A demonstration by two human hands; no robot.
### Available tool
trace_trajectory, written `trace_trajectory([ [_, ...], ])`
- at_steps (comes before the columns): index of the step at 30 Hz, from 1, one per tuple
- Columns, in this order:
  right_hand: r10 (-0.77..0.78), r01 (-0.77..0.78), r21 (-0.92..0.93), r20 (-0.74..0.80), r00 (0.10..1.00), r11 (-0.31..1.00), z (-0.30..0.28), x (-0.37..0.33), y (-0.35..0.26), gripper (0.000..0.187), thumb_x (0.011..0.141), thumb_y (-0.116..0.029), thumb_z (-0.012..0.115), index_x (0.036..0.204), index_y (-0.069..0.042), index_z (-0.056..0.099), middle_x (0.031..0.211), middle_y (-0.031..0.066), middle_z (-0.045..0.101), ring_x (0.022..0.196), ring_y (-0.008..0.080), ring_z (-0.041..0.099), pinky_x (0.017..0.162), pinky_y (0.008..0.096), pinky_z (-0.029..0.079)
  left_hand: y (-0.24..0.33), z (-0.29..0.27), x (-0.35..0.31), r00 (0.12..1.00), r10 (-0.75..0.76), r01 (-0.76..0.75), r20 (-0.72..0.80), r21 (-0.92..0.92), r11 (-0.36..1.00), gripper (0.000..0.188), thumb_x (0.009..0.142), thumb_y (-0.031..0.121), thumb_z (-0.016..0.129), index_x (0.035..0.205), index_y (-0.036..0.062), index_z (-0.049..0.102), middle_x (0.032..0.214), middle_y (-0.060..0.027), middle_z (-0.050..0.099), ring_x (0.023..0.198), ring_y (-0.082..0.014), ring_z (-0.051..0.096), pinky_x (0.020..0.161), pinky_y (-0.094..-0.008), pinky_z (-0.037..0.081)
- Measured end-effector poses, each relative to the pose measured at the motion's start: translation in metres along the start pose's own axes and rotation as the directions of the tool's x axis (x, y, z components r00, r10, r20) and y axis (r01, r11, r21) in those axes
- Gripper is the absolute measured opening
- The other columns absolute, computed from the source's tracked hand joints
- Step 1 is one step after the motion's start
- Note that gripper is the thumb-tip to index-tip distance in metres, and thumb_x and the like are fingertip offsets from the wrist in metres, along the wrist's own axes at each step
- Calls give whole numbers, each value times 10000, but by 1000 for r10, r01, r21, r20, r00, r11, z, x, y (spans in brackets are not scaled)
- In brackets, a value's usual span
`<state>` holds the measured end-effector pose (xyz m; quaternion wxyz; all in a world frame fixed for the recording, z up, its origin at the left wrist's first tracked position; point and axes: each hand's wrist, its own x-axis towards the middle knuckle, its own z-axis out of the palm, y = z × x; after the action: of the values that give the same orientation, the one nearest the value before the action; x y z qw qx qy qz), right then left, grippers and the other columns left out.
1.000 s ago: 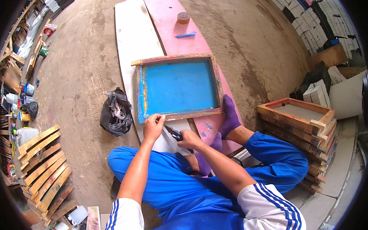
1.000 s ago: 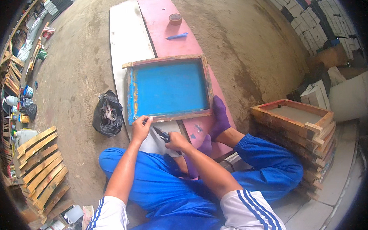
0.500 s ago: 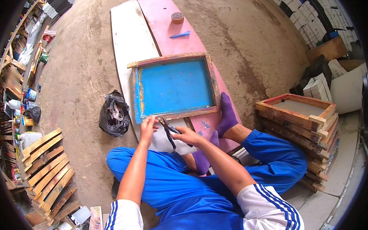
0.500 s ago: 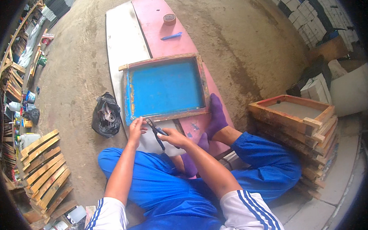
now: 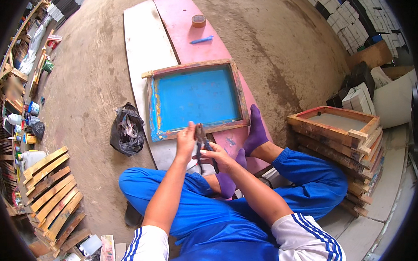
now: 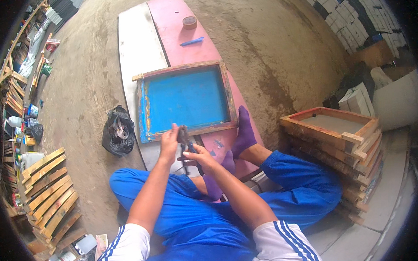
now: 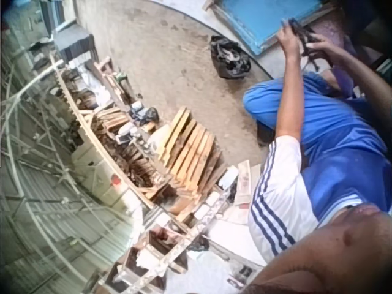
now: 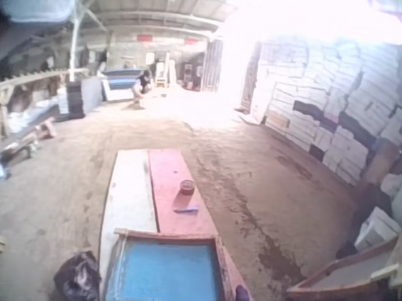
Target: The person sits on the floor and uses pliers to remove nails from a wooden frame with a blue screen. They then use a hammer to tap the frame and continue removing nails, placing them into a black plastic bag.
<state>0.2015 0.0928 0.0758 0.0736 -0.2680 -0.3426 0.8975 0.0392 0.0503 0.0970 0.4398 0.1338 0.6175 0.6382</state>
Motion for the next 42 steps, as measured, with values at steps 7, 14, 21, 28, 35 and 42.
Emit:
trace_trajectory([
  [7,195,-185,68,-174,965,980,-12,-37,-27,331,1052,-209,603,1335,-98,472,1146,155,716,957,303,746,780,464,621,-41,35,2,999,50,-50,8,281,958,483,1062,458,596,915,38,784,723,-52,698,675,-151,612,628,-338,478],
  [14,119,-266,-239,-495,861,934,-47,-44,-30,187,1008,-199,664,1144,-84,607,1041,92,715,860,218,719,719,426,584,-60,12,-8,882,358,-386,308,907,171,466,953,354,675,1384,179,656,1528,-95,548,1481,-328,396,1186,-575,298],
  [21,-109,-396,-655,-590,800,643,-65,-27,-19,241,907,-159,696,1062,5,613,833,98,678,734,215,678,629,385,530,-73,10,-15,902,238,-383,360,922,56,664,926,403,708,1537,225,519,1684,-80,337,1576,-358,225,1240,-646,177],
  [28,-181,-525,-753,-624,760,397,-29,-13,-30,511,871,-144,672,1329,67,585,1145,319,707,1146,443,683,964,483,529,-75,1,-14,902,241,-394,359,912,115,660,924,407,710,1532,226,526,1686,-70,335,1583,-345,215,1241,-657,161],
  [35,-177,-573,-773,-626,759,273,-18,-4,-31,590,897,-140,557,1434,89,477,1269,394,628,1239,507,609,1074,548,467,-75,2,-13,905,249,-390,345,907,158,631,928,418,704,1508,218,558,1682,-70,344,1582,-347,216,1243,-658,156],
  [42,-152,-644,-728,-682,715,234,2,-8,-39,505,923,-179,565,1383,29,544,1273,355,650,1221,491,630,1050,561,485,-76,1,-11,896,278,-403,346,897,183,597,922,406,713,1470,196,600,1660,-81,387,1565,-354,263,1225,-675,178],
])
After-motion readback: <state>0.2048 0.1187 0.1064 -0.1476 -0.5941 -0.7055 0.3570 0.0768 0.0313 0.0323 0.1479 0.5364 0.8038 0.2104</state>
